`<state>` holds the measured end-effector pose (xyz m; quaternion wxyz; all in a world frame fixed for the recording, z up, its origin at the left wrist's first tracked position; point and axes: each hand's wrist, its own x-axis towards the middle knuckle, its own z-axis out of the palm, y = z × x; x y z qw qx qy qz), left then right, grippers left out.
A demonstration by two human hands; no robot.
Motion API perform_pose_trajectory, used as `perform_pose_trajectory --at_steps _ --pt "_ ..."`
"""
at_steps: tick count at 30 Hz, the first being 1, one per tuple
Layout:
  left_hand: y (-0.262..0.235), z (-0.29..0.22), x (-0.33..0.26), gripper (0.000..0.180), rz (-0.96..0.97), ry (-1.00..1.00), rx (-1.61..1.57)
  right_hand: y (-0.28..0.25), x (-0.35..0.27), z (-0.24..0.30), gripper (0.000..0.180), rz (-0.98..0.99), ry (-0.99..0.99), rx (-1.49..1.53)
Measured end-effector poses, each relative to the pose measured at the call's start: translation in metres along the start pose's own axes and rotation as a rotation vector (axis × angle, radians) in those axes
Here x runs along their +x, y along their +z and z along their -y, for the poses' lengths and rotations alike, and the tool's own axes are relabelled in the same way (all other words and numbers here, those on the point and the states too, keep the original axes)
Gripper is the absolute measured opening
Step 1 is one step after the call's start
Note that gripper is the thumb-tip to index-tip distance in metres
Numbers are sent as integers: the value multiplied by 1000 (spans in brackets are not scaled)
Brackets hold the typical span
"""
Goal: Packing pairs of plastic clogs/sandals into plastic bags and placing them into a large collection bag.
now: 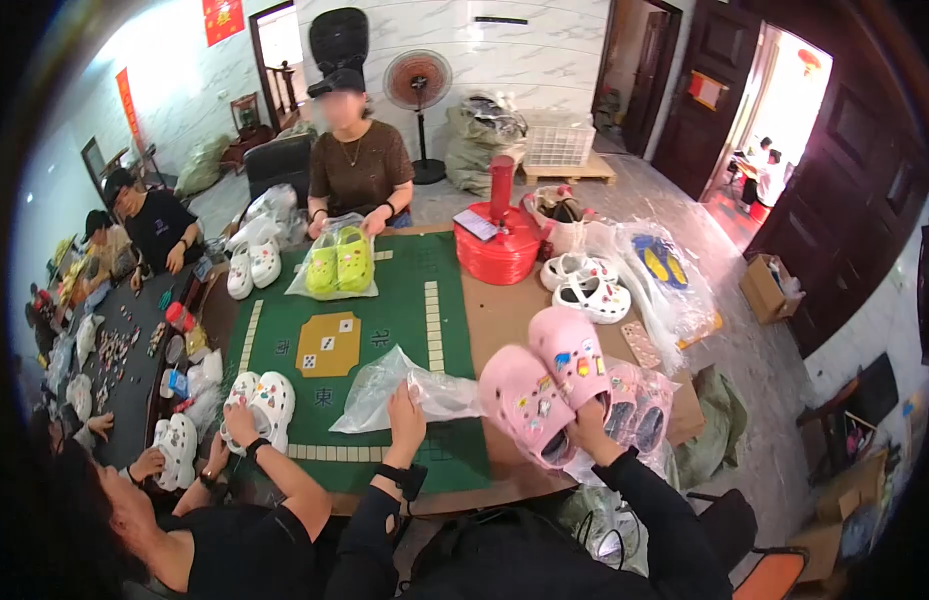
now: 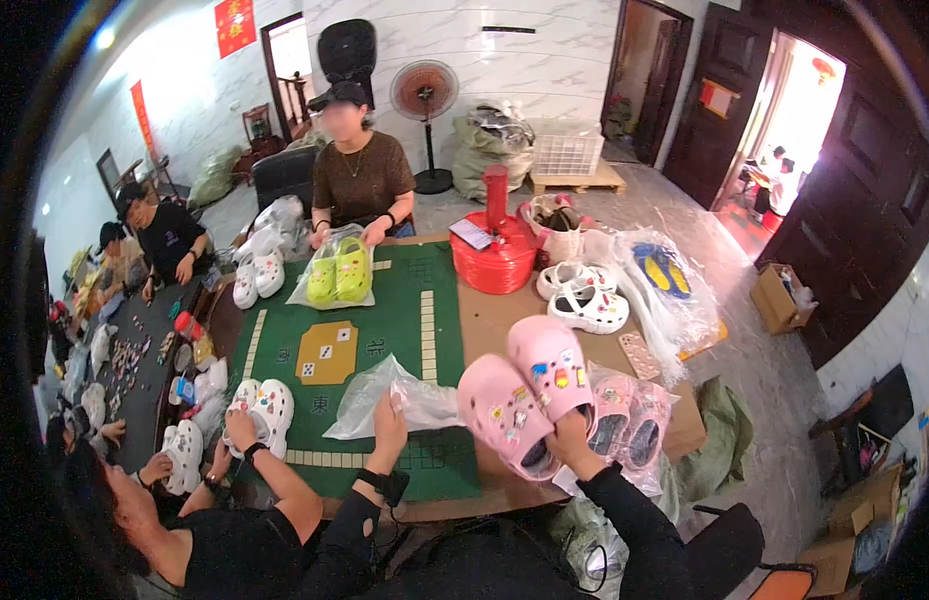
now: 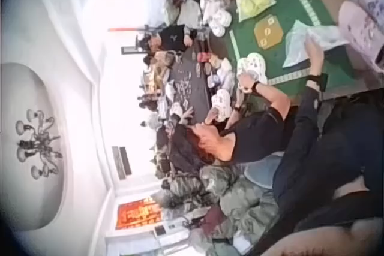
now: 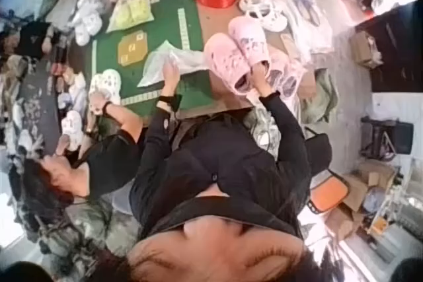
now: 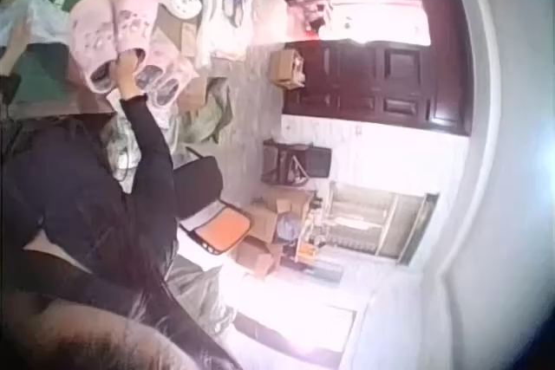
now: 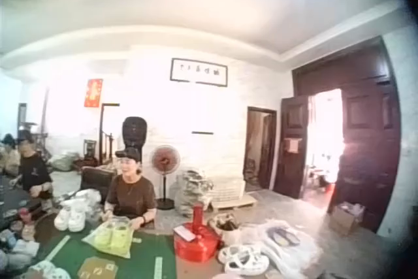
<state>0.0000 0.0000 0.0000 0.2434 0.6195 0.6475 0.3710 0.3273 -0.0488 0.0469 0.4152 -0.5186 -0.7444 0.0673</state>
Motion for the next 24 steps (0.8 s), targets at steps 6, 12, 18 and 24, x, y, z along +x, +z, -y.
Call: perform_pose_trajectory --at_steps 6,12,18,24 --pt "15 -30 1 30 -51 151 -96 -4 -33 4 39 400 -108 -18" --pt "32 12 -19 40 142 -110 33 34 -40 2 38 585 58 387" --pt "28 30 -20 51 196 -170 -90 29 -46 19 37 697 161 561" --pt "31 18 -1 63 201 -458 -625 33 -56 15 40 733 -28 444"
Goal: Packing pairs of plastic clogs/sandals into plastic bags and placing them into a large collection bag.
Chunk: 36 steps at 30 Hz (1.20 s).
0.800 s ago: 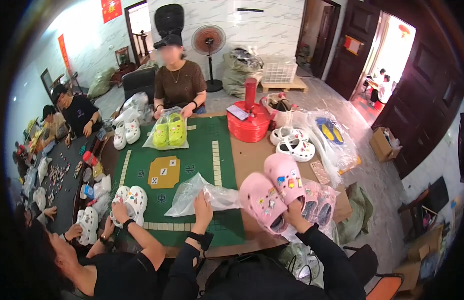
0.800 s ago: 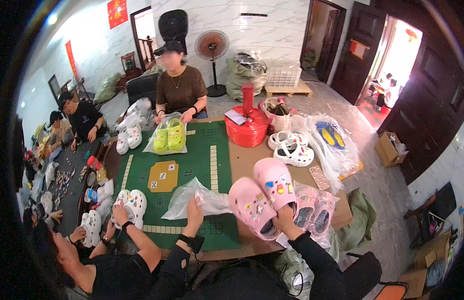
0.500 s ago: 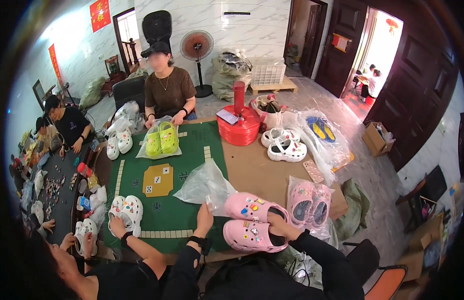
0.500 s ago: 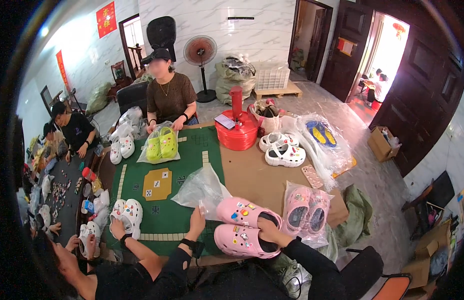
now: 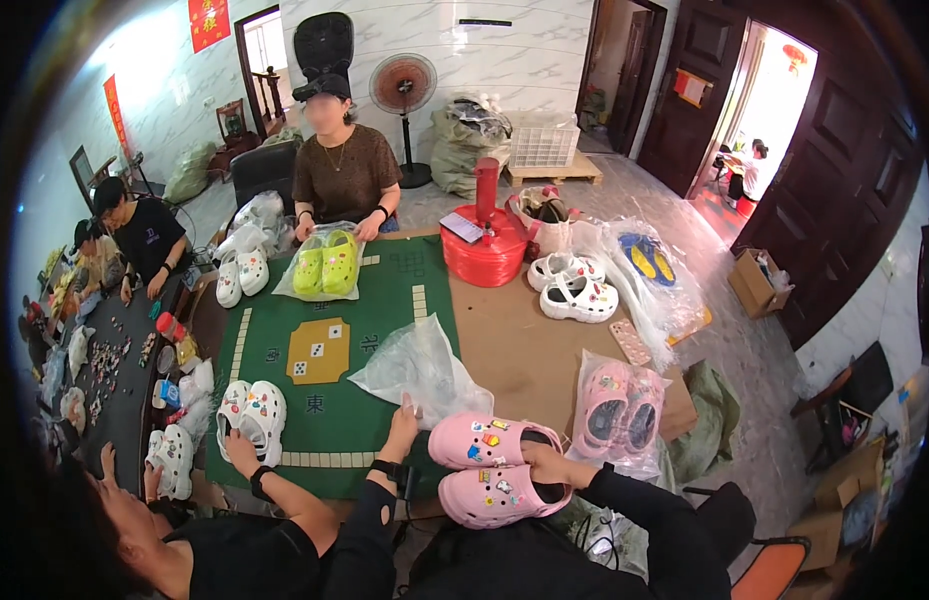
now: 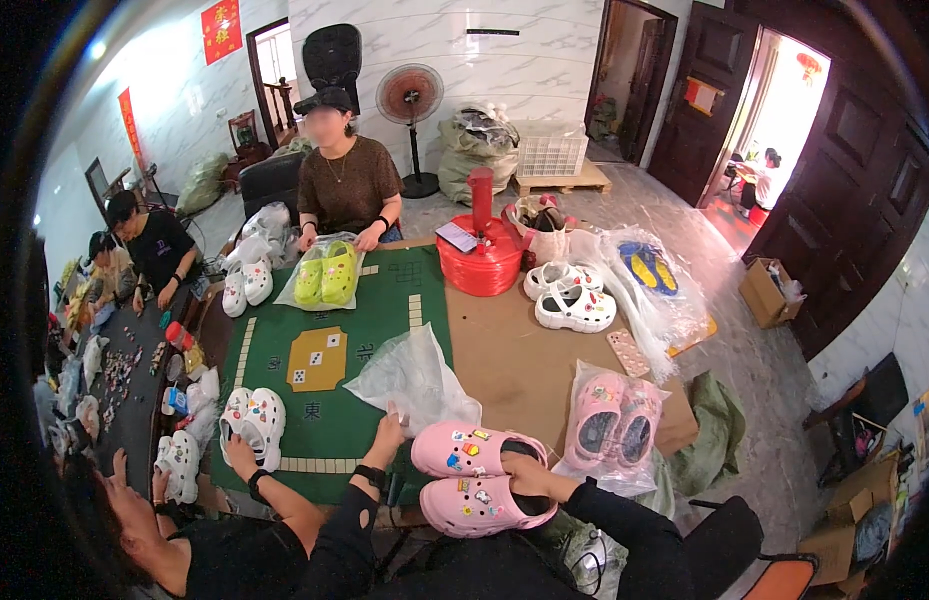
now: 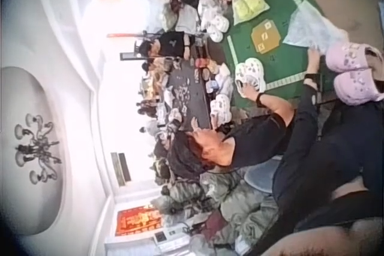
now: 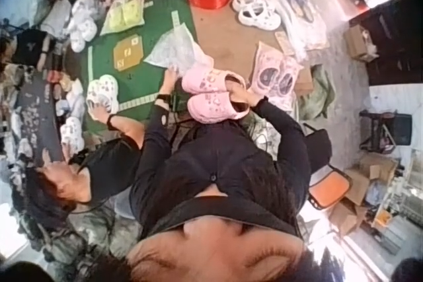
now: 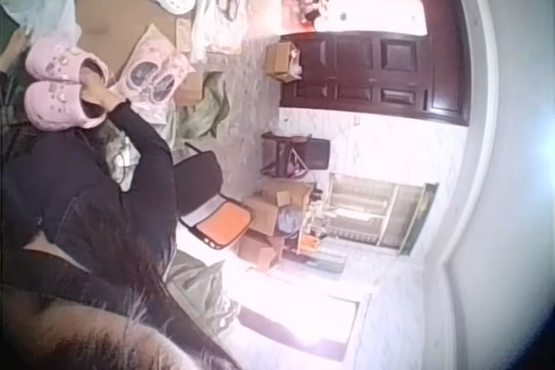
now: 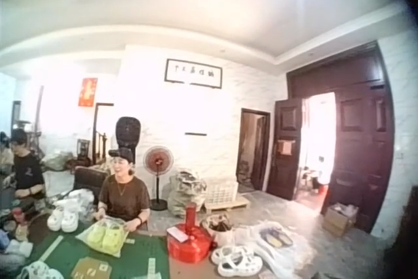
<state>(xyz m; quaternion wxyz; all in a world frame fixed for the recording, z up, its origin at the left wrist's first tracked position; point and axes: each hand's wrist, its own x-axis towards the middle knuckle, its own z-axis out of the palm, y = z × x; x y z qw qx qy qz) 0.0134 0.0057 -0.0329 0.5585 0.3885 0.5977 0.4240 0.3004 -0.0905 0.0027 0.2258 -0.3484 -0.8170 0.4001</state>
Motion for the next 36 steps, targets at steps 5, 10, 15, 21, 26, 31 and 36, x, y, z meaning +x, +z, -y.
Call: perform_pose_trajectory --at_steps 5,10,15,21,26,31,36 --pt "-14 9 16 59 35 205 478 9 13 8 42 8 -85 10" --pt "7 -12 -15 49 248 270 690 14 2 -13 44 -30 49 83" --pt "-5 3 -34 36 213 199 558 31 4 -28 44 -87 84 98" --pt "-1 2 -68 28 199 286 545 22 1 -23 44 -150 211 269" --pt "3 24 -79 21 114 318 541 11 2 -17 43 -206 561 270" --pt "19 11 -89 13 -116 345 431 9 5 -23 38 -308 279 152" --pt "17 21 -84 11 -144 424 508 16 7 -35 38 -335 296 86"
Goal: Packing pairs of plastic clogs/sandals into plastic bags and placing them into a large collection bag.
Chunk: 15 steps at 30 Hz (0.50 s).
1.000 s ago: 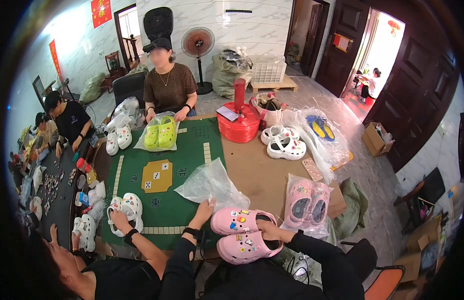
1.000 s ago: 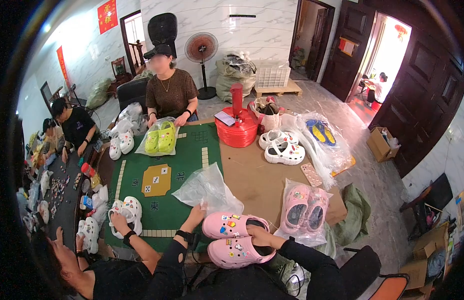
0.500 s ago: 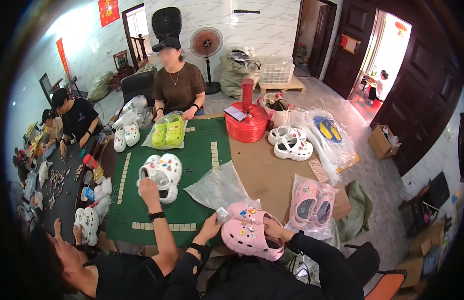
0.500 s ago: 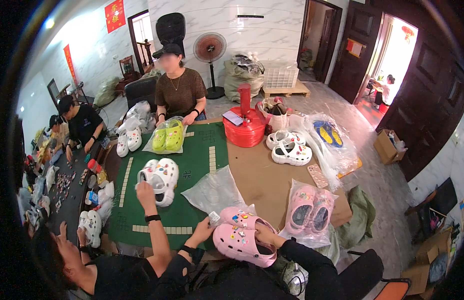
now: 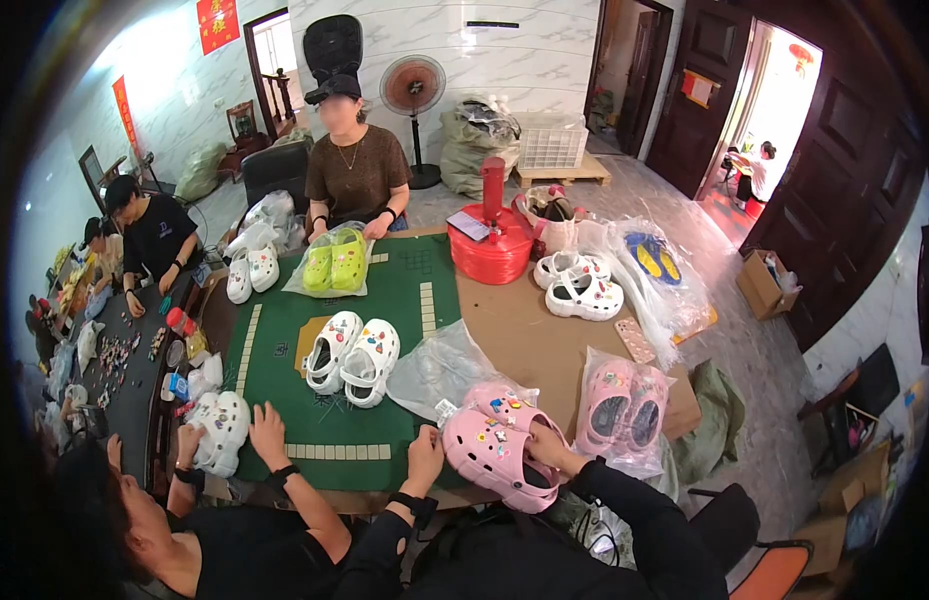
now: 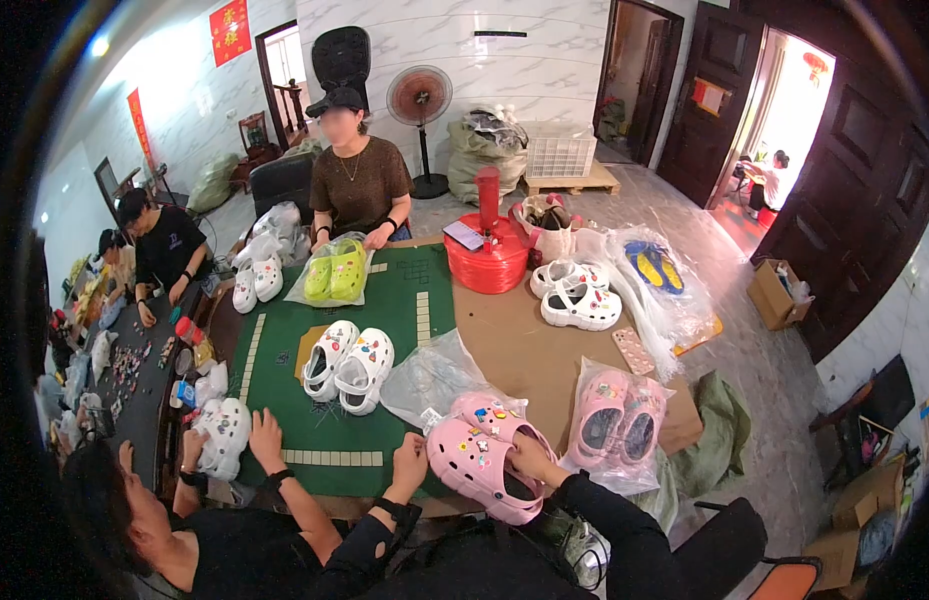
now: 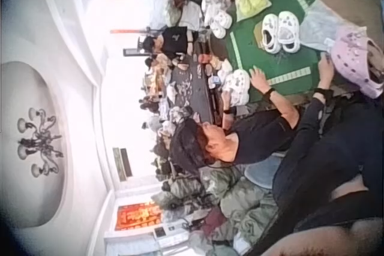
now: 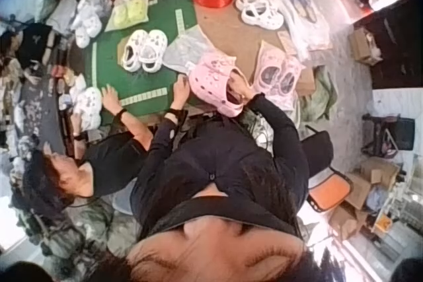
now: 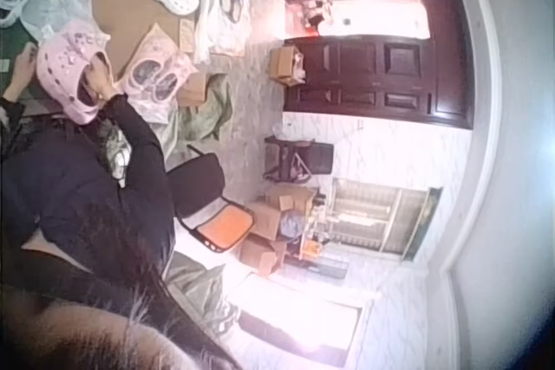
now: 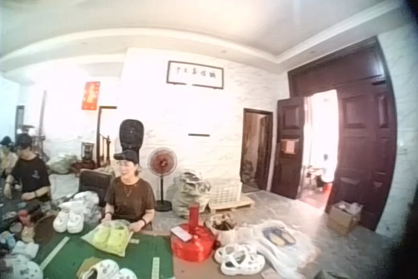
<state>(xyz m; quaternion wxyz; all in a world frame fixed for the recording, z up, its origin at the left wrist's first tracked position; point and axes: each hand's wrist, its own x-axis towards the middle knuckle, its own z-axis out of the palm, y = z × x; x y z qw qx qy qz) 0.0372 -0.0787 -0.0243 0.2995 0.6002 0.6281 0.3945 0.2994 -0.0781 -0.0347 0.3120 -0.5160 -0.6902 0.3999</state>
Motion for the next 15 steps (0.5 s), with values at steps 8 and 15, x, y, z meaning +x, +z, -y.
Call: perform_pose_trajectory --at_steps 8,15 --pt "0 6 -2 8 -23 68 81 -1 -3 2 41 13 52 28" --pt "0 -9 -8 9 21 118 -19 -1 2 12 39 9 327 -57"
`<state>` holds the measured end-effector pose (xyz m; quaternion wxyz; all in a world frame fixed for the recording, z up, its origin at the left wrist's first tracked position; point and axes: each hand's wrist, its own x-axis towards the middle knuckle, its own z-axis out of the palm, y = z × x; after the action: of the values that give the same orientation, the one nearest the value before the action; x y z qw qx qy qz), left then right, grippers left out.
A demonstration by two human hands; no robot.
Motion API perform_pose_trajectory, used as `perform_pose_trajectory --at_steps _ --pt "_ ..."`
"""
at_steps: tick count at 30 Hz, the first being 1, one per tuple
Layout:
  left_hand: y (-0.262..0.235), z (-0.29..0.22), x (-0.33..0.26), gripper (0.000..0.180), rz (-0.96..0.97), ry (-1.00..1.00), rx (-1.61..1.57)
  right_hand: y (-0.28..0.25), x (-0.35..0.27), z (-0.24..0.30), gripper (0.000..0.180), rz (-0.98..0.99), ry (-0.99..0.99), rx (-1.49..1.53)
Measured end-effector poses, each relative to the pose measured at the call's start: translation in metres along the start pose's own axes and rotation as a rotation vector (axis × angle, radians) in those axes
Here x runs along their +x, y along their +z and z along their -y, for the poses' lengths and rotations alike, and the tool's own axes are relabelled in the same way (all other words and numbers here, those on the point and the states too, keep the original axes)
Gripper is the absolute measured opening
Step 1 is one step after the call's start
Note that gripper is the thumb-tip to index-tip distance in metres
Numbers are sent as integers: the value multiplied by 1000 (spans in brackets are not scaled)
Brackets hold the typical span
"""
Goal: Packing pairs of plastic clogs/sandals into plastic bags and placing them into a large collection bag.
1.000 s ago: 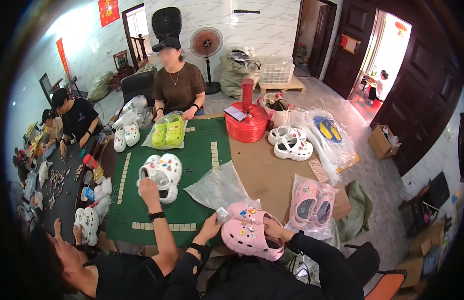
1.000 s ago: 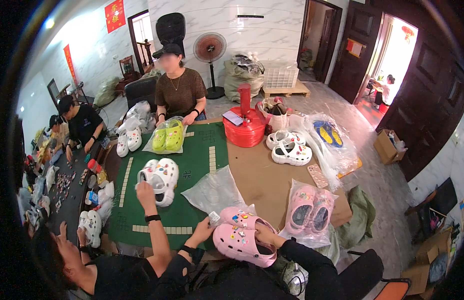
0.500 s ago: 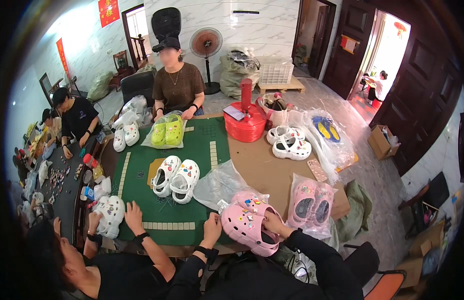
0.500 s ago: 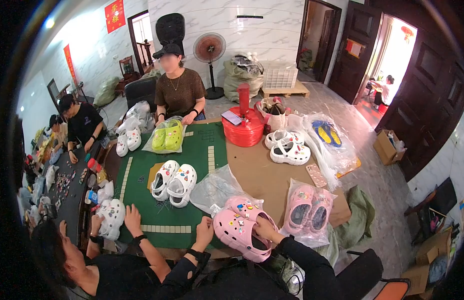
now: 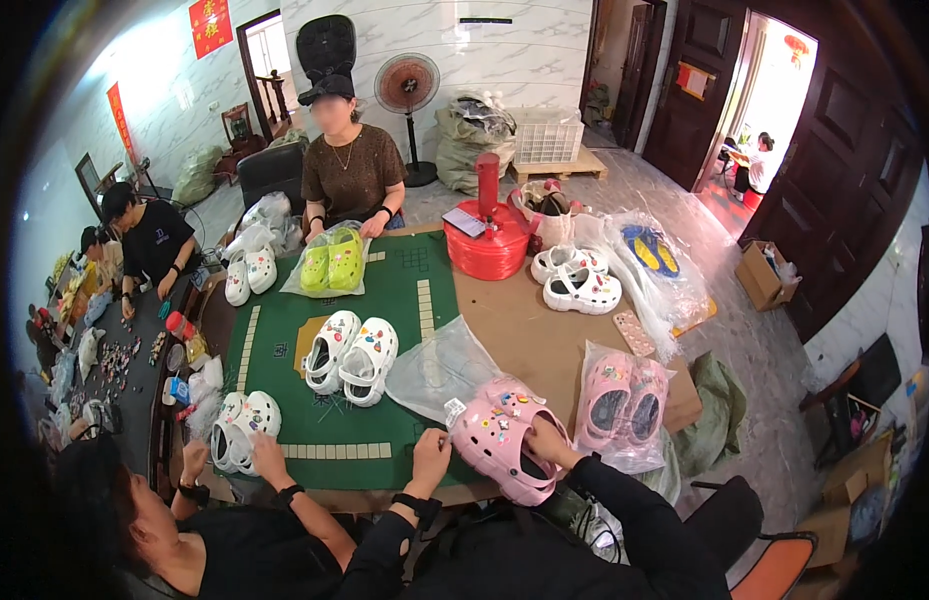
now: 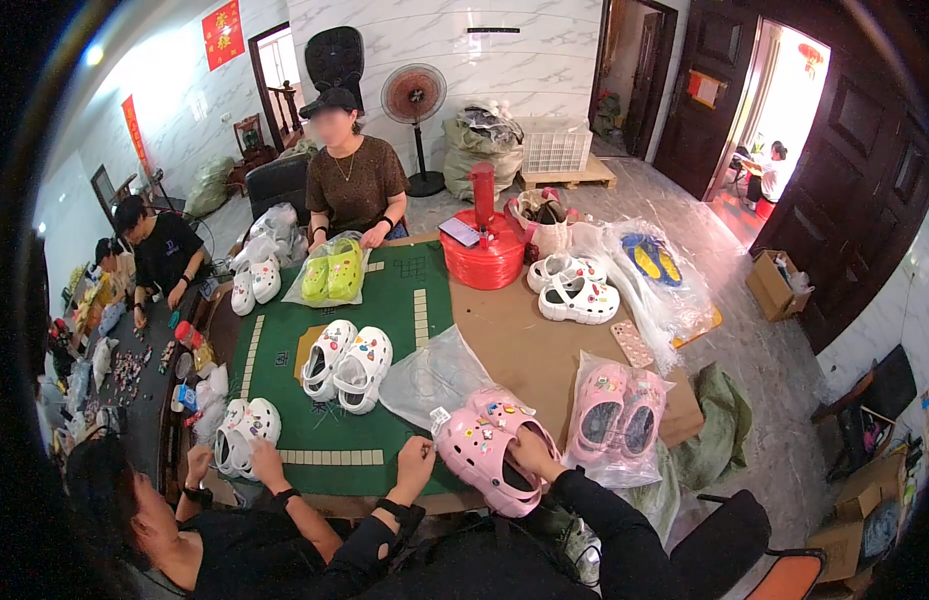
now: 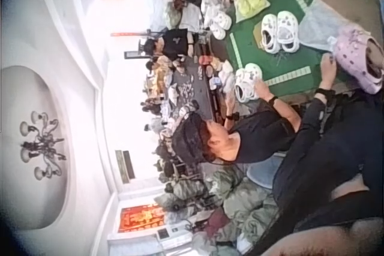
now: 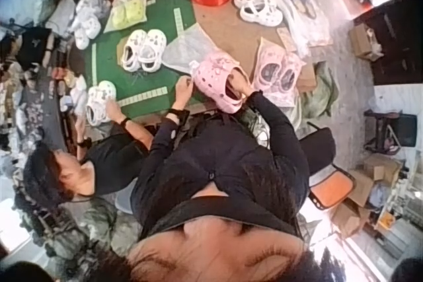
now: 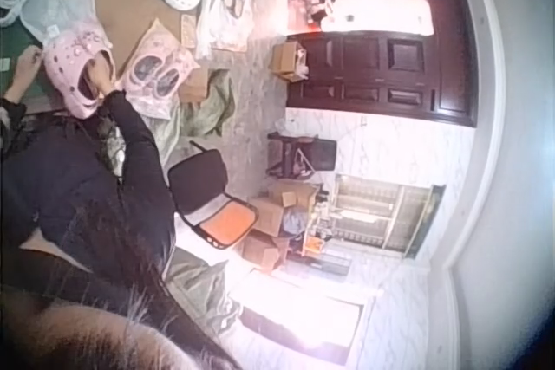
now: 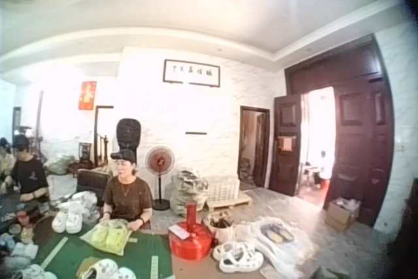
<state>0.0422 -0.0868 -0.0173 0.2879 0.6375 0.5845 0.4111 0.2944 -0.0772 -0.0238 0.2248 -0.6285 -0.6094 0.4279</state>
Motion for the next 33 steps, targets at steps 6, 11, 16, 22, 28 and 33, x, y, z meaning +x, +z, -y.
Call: perform_pose_trajectory --at_steps 6,11,16,22,28,33 --pt "6 3 -8 13 203 190 174 15 10 -16 40 -168 -106 -102" --pt "12 -7 -16 18 325 307 178 26 2 19 33 -354 -49 -151" --pt "4 9 -28 8 299 266 117 51 2 25 34 -342 68 -221" --pt "-9 -4 -24 17 330 220 173 75 5 21 42 -237 35 -81" --pt "-12 44 -22 20 277 139 280 85 12 -9 44 158 -276 -70" --pt "-19 44 -28 24 287 115 302 53 14 2 33 410 -208 -146"
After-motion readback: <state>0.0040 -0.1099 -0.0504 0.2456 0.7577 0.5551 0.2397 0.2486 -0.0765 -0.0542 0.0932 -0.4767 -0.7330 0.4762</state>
